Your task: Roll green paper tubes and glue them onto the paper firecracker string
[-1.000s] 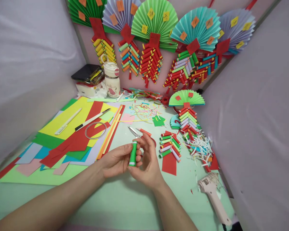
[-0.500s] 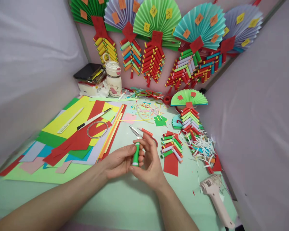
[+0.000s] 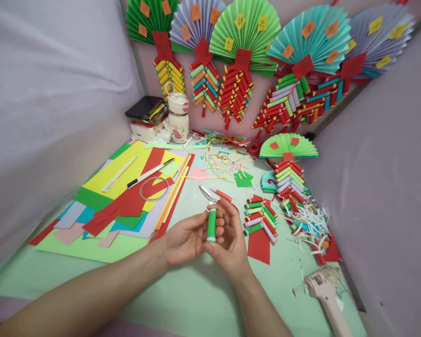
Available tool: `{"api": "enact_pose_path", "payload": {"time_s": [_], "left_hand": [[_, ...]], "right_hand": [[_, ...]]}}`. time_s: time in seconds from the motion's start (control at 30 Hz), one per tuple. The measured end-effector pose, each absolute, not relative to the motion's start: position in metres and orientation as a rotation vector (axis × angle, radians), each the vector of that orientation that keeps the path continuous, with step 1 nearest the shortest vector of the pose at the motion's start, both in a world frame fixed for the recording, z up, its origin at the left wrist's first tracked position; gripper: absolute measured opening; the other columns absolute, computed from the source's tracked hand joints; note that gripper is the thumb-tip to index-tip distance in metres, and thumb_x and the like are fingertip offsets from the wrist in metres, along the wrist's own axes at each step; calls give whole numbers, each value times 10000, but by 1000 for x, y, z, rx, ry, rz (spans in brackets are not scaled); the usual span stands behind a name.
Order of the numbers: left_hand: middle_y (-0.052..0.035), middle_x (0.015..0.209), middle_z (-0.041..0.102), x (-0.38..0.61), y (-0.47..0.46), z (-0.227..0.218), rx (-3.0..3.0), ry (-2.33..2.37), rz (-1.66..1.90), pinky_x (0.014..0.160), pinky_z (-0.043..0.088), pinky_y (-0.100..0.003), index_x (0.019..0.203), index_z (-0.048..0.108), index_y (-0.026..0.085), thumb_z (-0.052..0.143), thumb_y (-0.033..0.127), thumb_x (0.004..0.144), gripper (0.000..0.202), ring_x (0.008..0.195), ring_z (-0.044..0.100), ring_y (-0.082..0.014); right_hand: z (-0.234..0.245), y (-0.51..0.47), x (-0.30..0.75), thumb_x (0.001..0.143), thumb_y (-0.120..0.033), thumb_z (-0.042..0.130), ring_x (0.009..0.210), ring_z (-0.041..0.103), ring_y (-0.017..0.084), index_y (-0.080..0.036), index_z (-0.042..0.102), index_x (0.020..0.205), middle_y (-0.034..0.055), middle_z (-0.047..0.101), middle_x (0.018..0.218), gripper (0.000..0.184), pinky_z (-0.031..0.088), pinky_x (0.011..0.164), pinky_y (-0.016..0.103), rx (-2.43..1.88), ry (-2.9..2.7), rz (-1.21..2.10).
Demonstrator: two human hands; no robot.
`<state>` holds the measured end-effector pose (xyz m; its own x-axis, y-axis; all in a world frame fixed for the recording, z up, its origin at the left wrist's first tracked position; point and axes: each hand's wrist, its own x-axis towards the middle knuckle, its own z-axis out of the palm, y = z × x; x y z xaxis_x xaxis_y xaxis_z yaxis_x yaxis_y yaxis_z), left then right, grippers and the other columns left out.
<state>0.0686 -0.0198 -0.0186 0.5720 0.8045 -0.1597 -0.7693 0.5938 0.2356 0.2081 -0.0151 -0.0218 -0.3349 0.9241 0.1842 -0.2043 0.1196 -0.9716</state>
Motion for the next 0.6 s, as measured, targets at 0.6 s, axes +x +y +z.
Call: {"api": "enact_pose_path", "payload": {"time_s": [0.6], "left_hand": [[-74, 1021, 697, 61, -7, -16, 204, 488, 1268, 887, 509, -292, 945, 633, 138, 600, 162, 855, 99, 992, 657, -176]], "right_hand": [[-31, 0, 206, 743, -343, 711, 991, 534, 213, -248, 557, 1095, 80, 547, 1113, 395, 456, 859, 397, -963, -1450, 948]]}}
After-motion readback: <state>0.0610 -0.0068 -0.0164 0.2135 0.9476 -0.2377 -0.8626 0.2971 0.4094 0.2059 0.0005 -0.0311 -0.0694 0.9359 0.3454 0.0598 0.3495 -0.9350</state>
